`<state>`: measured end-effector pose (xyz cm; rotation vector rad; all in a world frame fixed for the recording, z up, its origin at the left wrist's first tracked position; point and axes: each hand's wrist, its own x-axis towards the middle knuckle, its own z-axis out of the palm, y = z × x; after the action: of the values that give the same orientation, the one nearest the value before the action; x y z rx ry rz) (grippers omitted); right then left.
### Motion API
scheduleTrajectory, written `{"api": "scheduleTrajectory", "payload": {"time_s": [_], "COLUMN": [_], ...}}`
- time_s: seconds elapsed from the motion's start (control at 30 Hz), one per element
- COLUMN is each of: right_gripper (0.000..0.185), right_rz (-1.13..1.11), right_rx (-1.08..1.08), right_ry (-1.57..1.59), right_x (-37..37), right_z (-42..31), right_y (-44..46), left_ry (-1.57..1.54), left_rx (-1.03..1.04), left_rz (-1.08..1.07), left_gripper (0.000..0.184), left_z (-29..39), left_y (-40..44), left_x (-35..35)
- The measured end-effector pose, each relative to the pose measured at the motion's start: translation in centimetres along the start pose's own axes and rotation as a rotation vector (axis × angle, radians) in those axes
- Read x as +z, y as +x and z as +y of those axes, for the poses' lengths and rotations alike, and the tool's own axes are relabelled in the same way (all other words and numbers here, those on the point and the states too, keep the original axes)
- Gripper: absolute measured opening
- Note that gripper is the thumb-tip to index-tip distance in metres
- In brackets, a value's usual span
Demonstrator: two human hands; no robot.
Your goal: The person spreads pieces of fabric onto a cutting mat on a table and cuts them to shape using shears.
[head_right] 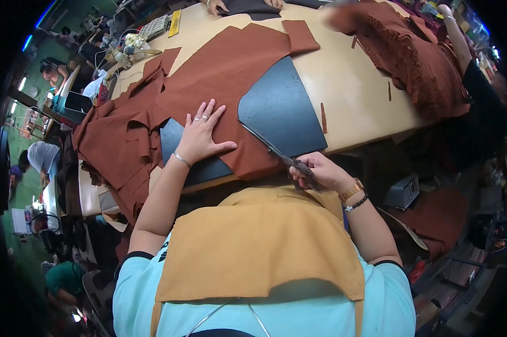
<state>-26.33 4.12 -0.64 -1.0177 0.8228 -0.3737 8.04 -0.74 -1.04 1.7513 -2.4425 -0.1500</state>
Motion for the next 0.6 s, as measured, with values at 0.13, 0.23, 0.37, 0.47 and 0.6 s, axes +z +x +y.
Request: {"api": "scheduleTrajectory", "payload": {"time_s": [0.13,0.23,0.37,0.47,0.6], "right_gripper": [0.021,0.022,0.023,0.023,0.022], "right_rz": [0.016,0.014,0.013,-0.012,0.006], "right_rx": [0.0,0.021,0.01,-0.03,-0.009], "right_ry": [0.043,0.051,0.005,0.022,-0.01], "right_x": [0.3,0.3,0.0,-0.6,-0.7], "right_z": [0.0,-0.3,-0.2,0.7,0.4], "right_y": [0.6,0.4,-0.3,-0.4,-0.7], "left_ry": [-0.004,0.008,0.009,0.009,-0.008], "left_rx": [-0.007,-0.007,-0.004,-0.005,-0.014], "left_rz": [0.003,0.013,0.028,0.026,0.012], "left_gripper": [0.109,0.106,0.105,0.105,0.109], "left_z": [0.8,0.8,0.9,0.9,1.0], "left_y": [-0.3,-0.6,-0.7,-0.7,-0.6], "left_x": [0.0,0.1,0.3,0.3,0.2]}}
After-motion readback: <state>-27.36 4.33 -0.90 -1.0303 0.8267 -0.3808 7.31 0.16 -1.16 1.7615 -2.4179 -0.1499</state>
